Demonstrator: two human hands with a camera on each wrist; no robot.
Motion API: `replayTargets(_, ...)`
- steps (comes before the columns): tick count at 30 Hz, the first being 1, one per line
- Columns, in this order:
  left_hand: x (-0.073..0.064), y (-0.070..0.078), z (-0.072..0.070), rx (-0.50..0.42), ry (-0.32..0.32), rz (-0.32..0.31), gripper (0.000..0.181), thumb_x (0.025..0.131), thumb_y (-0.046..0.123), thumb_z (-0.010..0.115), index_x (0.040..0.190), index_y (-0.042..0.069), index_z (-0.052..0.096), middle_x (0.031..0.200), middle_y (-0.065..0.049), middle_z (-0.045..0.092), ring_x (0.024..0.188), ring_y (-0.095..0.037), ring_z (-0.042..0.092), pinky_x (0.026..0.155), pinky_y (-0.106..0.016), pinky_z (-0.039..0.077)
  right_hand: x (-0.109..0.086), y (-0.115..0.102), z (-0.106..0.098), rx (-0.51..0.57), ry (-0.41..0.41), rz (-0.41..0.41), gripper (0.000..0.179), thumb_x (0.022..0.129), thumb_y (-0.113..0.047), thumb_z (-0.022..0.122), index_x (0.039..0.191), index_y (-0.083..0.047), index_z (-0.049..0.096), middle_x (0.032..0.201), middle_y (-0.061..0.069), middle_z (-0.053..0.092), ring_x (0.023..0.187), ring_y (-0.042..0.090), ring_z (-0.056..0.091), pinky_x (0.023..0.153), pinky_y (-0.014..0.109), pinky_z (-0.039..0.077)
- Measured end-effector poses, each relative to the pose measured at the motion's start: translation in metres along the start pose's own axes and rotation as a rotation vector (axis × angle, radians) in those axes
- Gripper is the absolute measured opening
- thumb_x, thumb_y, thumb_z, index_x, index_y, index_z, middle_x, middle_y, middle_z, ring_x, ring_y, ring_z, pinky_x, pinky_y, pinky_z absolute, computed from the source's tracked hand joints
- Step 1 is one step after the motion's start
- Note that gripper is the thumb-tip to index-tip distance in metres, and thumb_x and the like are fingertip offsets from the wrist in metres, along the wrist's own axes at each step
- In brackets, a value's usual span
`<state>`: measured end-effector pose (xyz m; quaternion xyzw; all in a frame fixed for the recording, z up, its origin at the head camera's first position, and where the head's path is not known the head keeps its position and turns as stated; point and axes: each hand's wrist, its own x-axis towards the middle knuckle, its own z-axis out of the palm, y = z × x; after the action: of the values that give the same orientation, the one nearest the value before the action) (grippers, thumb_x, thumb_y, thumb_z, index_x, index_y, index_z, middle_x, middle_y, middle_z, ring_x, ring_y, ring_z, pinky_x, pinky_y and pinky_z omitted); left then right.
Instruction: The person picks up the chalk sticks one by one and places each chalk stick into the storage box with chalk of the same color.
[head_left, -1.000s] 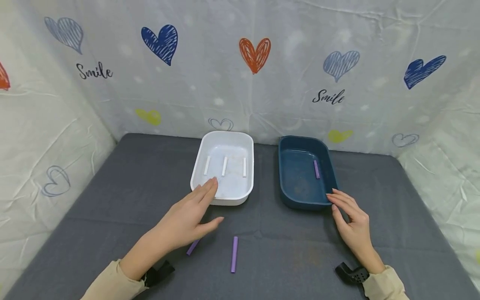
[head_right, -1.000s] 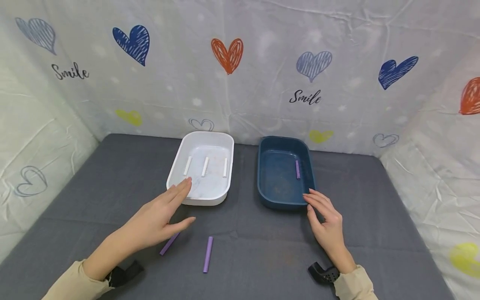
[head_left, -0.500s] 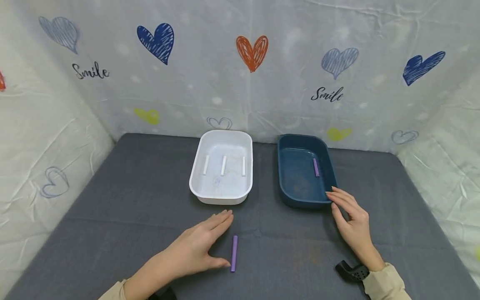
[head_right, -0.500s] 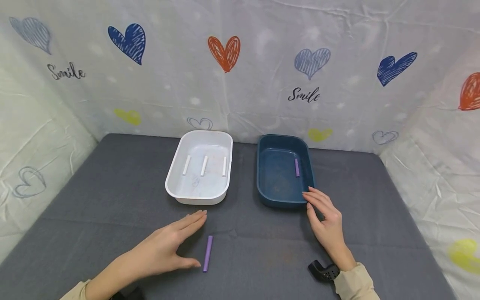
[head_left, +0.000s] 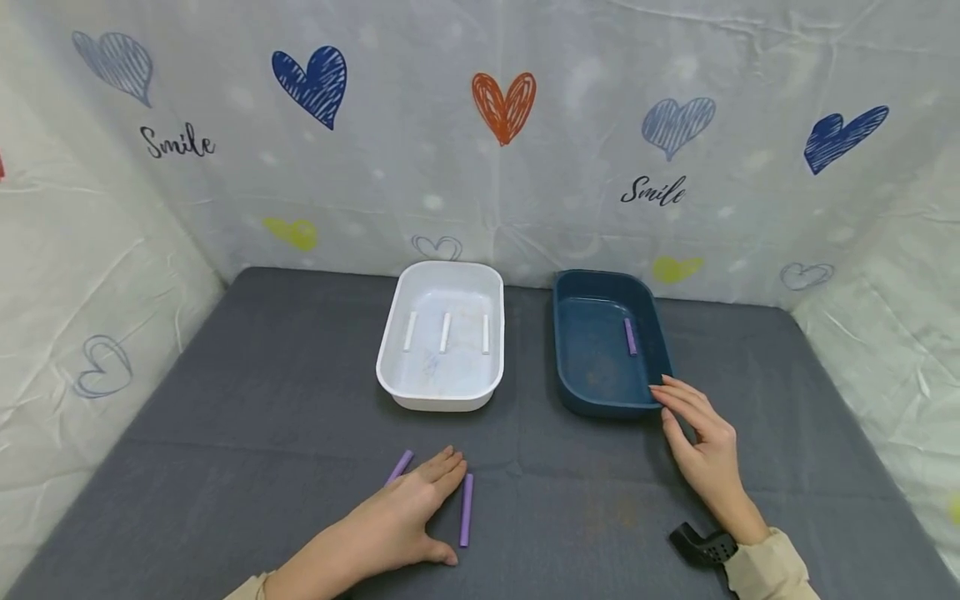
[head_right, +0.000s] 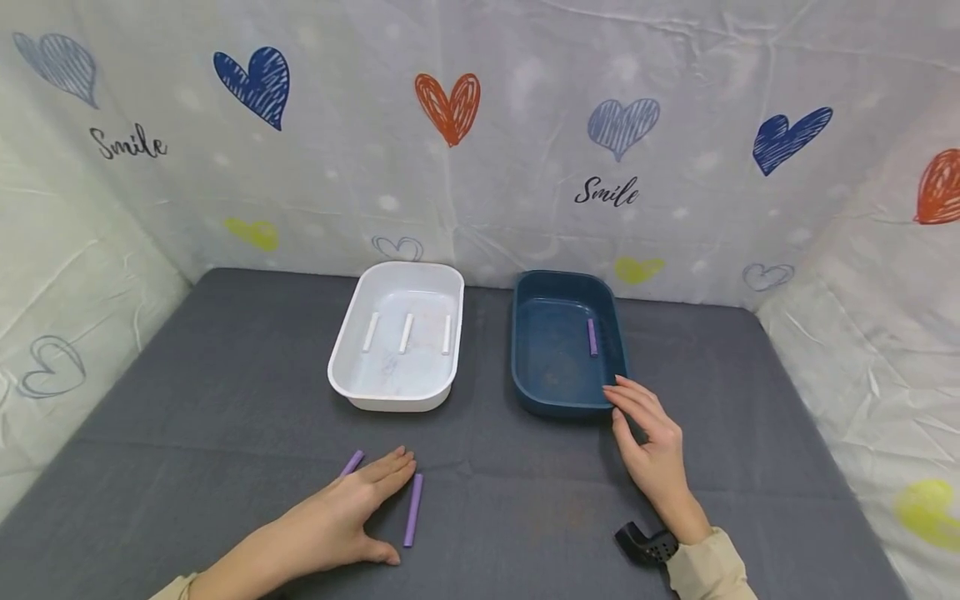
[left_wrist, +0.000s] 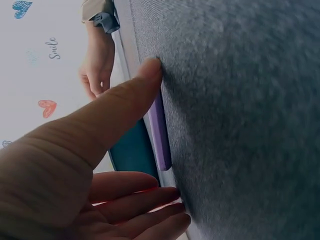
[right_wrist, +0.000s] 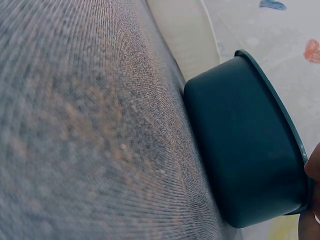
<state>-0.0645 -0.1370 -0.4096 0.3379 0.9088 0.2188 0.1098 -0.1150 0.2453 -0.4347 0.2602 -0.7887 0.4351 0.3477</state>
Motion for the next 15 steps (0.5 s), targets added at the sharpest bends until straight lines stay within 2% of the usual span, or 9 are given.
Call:
replayTargets(4,0.0013,-0.0001,0.0038,0.013,0.031,0.027,0.087,0.070,0.030,0.091,0.135,-0.013,0.053,0.142,-0.027,0.050,0.136,-0.038,0.043,0.105,-0.051,0.041,-0.0004,0.0005,0.0001,-0.002,0.000,0.003,0.038,0.074,0.026,0.060,0.108,0.013,0.070,0.113,0.020,0.070,0.116,0.039,0.059,0.105,0.029,0.043)
replayTargets(11,0.0027,0.0007,0.0053,-0.033,0.013,0.034,0.076,0.075,0.026,0.087,0.135,-0.010,0.055,0.142,-0.024,0.052,0.137,-0.036,0.044,0.105,-0.050,0.042,-0.0001,0.0013,0.0015,0.010,0.000,-0.004,0.036,0.076,0.024,0.060,0.108,0.013,0.070,0.113,0.021,0.070,0.116,0.039,0.059,0.106,0.029,0.043)
replayTargets(15,0.0048,0.0000,0.0061,-0.034,0.023,0.053,0.072,0.076,0.023,0.087,0.133,-0.010,0.057,0.139,-0.025,0.054,0.135,-0.036,0.046,0.104,-0.050,0.043,0.0006,0.0014,0.0019,0.008,-0.002,0.002,0.037,0.075,0.026,0.060,0.108,0.013,0.070,0.113,0.019,0.070,0.116,0.039,0.059,0.106,0.029,0.043)
